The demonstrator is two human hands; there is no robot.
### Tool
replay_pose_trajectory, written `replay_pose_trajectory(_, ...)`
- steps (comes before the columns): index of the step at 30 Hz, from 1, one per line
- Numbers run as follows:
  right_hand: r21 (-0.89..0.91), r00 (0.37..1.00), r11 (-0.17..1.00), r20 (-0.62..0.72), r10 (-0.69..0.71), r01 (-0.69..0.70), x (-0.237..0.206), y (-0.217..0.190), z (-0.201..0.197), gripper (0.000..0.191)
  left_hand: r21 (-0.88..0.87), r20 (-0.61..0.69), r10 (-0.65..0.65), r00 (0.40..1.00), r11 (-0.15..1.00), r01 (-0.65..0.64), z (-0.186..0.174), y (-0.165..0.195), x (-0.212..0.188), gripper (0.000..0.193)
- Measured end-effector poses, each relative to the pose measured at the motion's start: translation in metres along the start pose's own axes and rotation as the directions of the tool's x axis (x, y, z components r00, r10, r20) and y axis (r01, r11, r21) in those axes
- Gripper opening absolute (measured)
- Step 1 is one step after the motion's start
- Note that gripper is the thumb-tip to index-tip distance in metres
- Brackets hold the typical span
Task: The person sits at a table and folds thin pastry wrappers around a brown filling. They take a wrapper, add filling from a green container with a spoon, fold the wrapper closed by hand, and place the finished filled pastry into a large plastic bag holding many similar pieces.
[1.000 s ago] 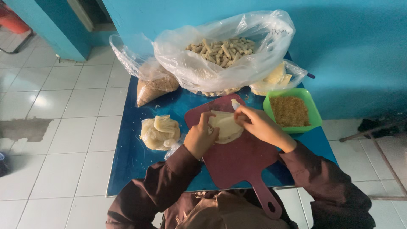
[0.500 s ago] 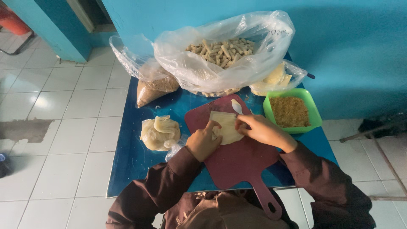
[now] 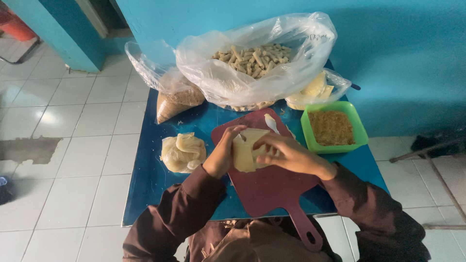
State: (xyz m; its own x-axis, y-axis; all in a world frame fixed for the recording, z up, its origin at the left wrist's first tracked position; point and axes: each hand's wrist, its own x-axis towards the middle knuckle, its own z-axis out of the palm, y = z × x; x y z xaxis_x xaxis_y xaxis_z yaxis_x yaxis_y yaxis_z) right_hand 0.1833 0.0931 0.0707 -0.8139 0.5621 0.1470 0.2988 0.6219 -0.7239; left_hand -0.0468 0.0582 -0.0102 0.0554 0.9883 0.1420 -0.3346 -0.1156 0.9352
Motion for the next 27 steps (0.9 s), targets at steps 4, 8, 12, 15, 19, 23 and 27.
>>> replay_pose_trajectory(4, 0.047, 1.000, 0.999, 0.001, -0.001, 0.001, -0.002, -0.001, 0.017, 0.048, -0.386, 0.083, -0.267, 0.960, 0.879, 0.278, 0.001, 0.001, -0.003, 0.045)
replay_pose_trajectory(8, 0.112, 0.978, 0.981, -0.124, 0.169, -0.156, 0.003, 0.006, 0.012, 0.041, -0.305, 0.107, -0.308, 0.945, 0.895, 0.326, 0.009, 0.013, -0.006, 0.037)
replay_pose_trajectory(12, 0.118, 0.965, 0.993, -0.257, 0.057, -0.027, 0.004, 0.001, 0.004, 0.033, -0.189, 0.097, -0.409, 0.907, 0.887, 0.420, 0.004, 0.026, -0.005, 0.033)
replay_pose_trajectory(15, -0.303, 0.878, 0.941, -0.395, -0.270, 0.153, 0.002, -0.012, 0.005, 0.033, -0.255, 0.083, -0.413, 0.907, 0.871, 0.419, 0.005, 0.024, -0.005, 0.031)
replay_pose_trajectory(19, -0.542, 0.806, 0.774, -0.268, -0.528, 0.327, -0.001, -0.030, 0.009, 0.033, -0.353, 0.090, -0.350, 0.932, 0.864, 0.359, 0.008, 0.017, -0.007, 0.027)
replay_pose_trajectory(23, -0.576, 0.799, 0.762, -0.289, -0.527, 0.294, 0.000, -0.037, 0.011, 0.038, -0.430, 0.189, -0.284, 0.940, 0.837, 0.339, 0.010, 0.013, -0.009, 0.023)
replay_pose_trajectory(27, -0.553, 0.791, 0.789, -0.343, -0.507, 0.266, 0.004, -0.033, 0.010, 0.029, -0.391, 0.169, -0.266, 0.949, 0.866, 0.312, 0.015, 0.013, -0.009, 0.024)
